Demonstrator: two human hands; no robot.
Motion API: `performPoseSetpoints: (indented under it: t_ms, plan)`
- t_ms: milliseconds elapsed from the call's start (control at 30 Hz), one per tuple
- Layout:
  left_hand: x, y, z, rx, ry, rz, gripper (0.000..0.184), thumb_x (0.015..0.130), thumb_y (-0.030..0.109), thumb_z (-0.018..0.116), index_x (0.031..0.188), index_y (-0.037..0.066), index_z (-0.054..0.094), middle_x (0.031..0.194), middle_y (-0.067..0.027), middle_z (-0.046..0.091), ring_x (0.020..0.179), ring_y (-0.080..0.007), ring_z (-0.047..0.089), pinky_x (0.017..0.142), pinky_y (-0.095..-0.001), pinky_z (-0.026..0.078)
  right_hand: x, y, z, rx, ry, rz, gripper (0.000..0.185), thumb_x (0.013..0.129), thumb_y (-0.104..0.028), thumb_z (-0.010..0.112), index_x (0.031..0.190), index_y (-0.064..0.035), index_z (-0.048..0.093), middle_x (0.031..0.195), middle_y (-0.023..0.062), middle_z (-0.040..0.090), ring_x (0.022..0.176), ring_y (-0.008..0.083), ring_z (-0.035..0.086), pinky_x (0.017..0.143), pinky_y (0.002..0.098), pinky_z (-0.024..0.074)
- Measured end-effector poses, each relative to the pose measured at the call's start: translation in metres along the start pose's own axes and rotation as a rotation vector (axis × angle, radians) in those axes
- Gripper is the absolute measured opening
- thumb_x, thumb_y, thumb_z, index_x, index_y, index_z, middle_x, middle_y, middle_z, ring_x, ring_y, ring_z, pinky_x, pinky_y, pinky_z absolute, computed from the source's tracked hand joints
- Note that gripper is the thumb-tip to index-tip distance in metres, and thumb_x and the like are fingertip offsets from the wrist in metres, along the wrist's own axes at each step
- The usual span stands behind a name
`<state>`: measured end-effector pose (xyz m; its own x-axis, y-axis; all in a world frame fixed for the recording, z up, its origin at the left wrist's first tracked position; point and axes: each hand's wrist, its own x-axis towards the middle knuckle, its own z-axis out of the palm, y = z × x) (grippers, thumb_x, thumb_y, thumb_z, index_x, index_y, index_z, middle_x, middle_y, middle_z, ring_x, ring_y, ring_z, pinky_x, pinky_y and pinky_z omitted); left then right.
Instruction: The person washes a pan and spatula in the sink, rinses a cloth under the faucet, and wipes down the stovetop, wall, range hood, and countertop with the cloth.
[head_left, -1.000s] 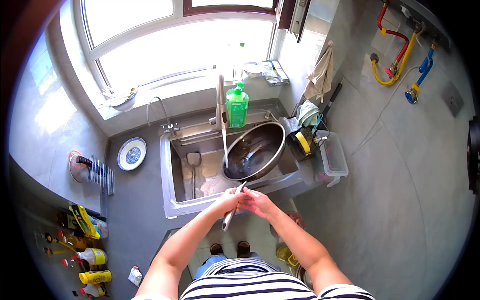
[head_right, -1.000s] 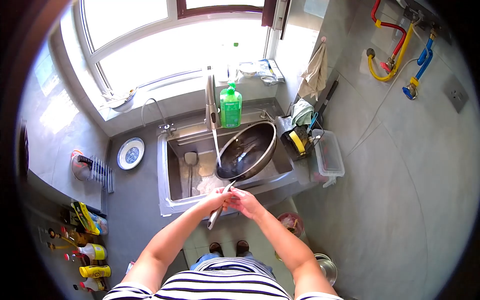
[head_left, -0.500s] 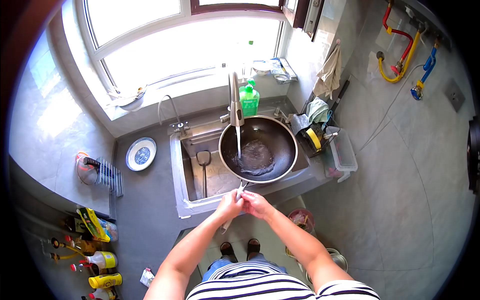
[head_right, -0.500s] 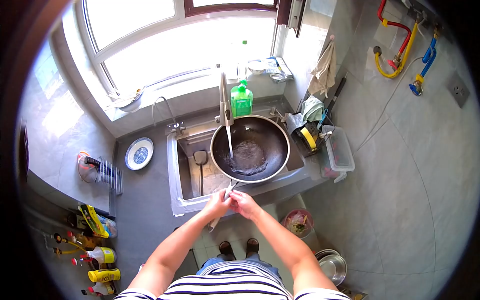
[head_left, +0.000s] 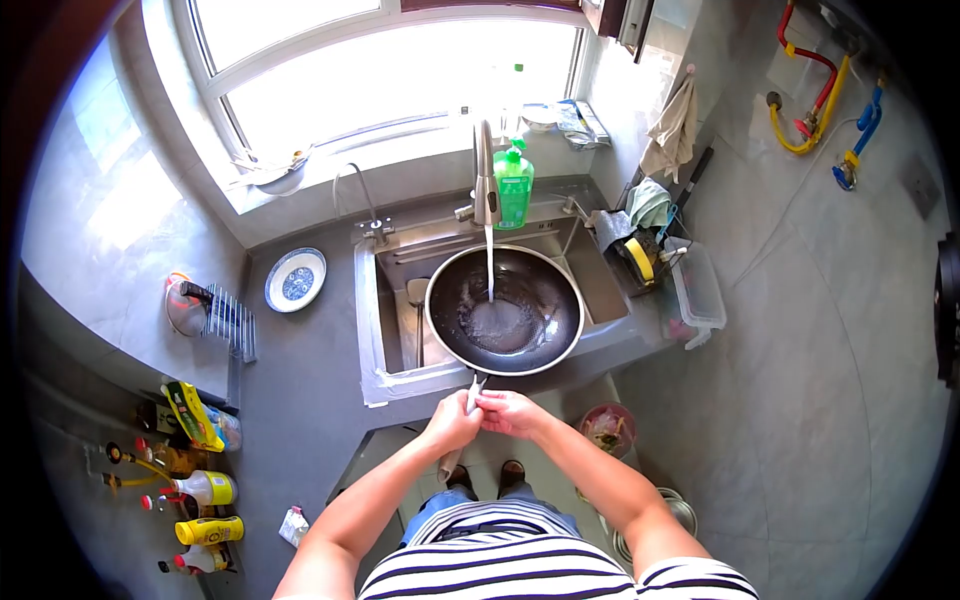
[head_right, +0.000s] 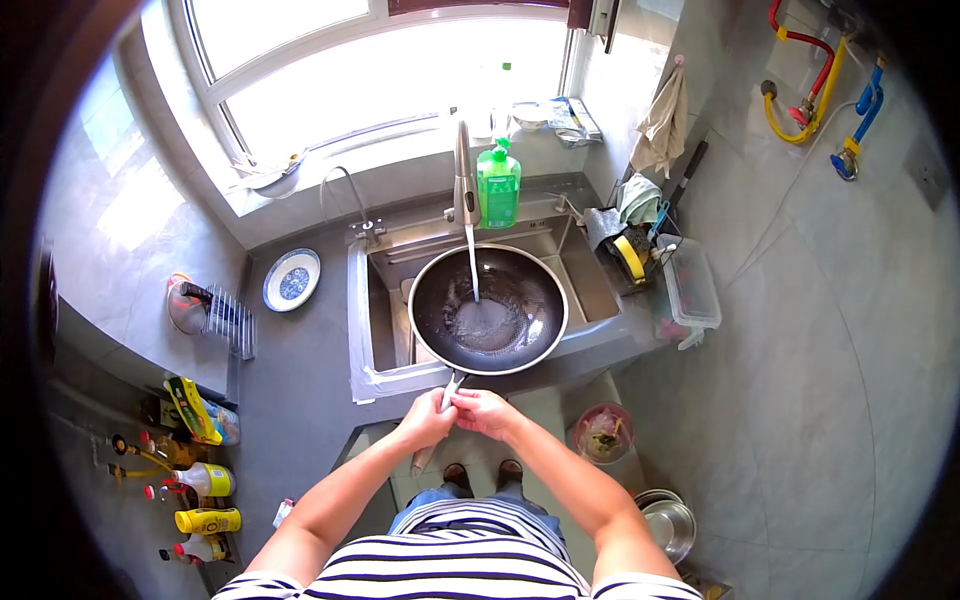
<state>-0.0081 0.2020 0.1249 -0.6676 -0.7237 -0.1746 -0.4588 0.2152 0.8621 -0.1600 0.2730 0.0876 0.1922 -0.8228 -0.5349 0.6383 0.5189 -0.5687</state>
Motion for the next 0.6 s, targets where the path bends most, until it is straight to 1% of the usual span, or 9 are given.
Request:
performPoseSetpoints:
  t_ms: [67,133,167,267,300,400,433,533,600]
  plan:
    - [0.0,-0.004,0.012,0.024,-0.023,0.005,0.024,0.082,0.02,0.058,0.091,-0.003,0.059,0.071,-0.0132,0.063,0.061,-0.0192,0.063,0.057,-0.0357,0.051,-0.012,0.0,-0.006,0.018,0.024,-0.015,0.019,0.096,-0.022,0.059,0.112,-0.0141,0.064,0.102,-0.0021,0.066,0.09,0.0084,0.061,0.082,0.0255,0.0494]
    - [0.001,0.015,0.014,0.064,-0.038,0.038,0.024,0.082,0.02,0.059,0.091,-0.002,0.059,0.072,-0.0145,0.063,0.065,-0.0211,0.064,0.06,-0.0371,0.051,-0.02,-0.003,-0.013,0.027,0.055,-0.036,0.017,0.096,-0.019,0.058,0.11,-0.0123,0.064,0.102,0.0002,0.067,0.09,0.0106,0.063,0.084,0.0274,0.0508]
    - [0.003,0.028,0.013,0.033,-0.092,-0.047,0.026,0.081,0.021,0.059,0.092,-0.003,0.059,0.092,-0.0262,0.064,0.091,-0.0417,0.063,0.08,-0.046,0.049,-0.022,-0.006,-0.018,0.035,0.059,-0.048,0.016,0.096,-0.018,0.059,0.109,-0.0122,0.065,0.1,0.0002,0.067,0.089,0.0107,0.063,0.084,0.0273,0.0509]
    - [0.03,0.02,0.026,0.089,-0.019,0.05,0.026,0.081,0.021,0.059,0.093,-0.002,0.06,0.075,-0.0186,0.065,0.073,-0.0287,0.067,0.066,-0.0397,0.051,-0.013,-0.021,-0.035,0.019,0.028,-0.093,0.018,0.097,-0.022,0.058,0.11,-0.0123,0.064,0.101,-0.0005,0.067,0.09,0.0103,0.063,0.084,0.0269,0.0508]
    - [0.037,0.024,0.027,0.11,0.042,0.11,0.027,0.081,0.022,0.059,0.094,-0.002,0.06,0.078,-0.0204,0.066,0.073,-0.0311,0.067,0.066,-0.0405,0.051,-0.011,-0.028,-0.036,0.009,0.039,-0.097,0.019,0.097,-0.023,0.057,0.111,-0.0125,0.064,0.101,-0.0013,0.066,0.091,0.0096,0.062,0.084,0.0266,0.0506]
    - [0.054,0.038,0.024,0.1,-0.021,-0.043,0.028,0.082,0.022,0.058,0.095,-0.003,0.06,0.094,-0.028,0.065,0.095,-0.0446,0.061,0.082,-0.0476,0.049,-0.002,-0.046,-0.038,0.005,0.056,-0.103,0.02,0.097,-0.023,0.057,0.112,-0.012,0.063,0.102,-0.0015,0.066,0.092,0.0092,0.062,0.084,0.0264,0.0506]
    - [0.061,0.032,0.026,0.075,-0.02,-0.056,0.03,0.083,0.023,0.058,0.097,-0.004,0.06,0.089,-0.0264,0.066,0.088,-0.0395,0.066,0.077,-0.0455,0.051,0.001,-0.049,-0.039,-0.011,0.053,-0.107,0.019,0.097,-0.024,0.057,0.111,-0.0129,0.064,0.1,-0.0022,0.066,0.09,0.0085,0.061,0.083,0.0257,0.0498]
    - [0.065,0.05,0.016,-0.07,-0.096,-0.239,0.029,0.083,0.024,0.059,0.094,-0.003,0.061,0.08,-0.0185,0.067,0.072,-0.0282,0.067,0.065,-0.0397,0.053,0.005,-0.057,-0.038,-0.056,0.046,-0.109,0.018,0.097,-0.026,0.057,0.108,-0.0143,0.065,0.098,-0.003,0.065,0.088,0.0074,0.059,0.081,0.0241,0.048]
    - [0.072,0.044,0.016,-0.199,-0.139,-0.272,0.024,0.084,0.023,0.06,0.089,-0.001,0.06,0.074,-0.0123,0.064,0.062,-0.0205,0.063,0.056,-0.0347,0.051,0.003,-0.064,-0.035,-0.079,0.051,-0.106,0.018,0.098,-0.026,0.055,0.107,-0.0135,0.065,0.098,-0.0021,0.065,0.087,0.0079,0.058,0.081,0.024,0.0478]
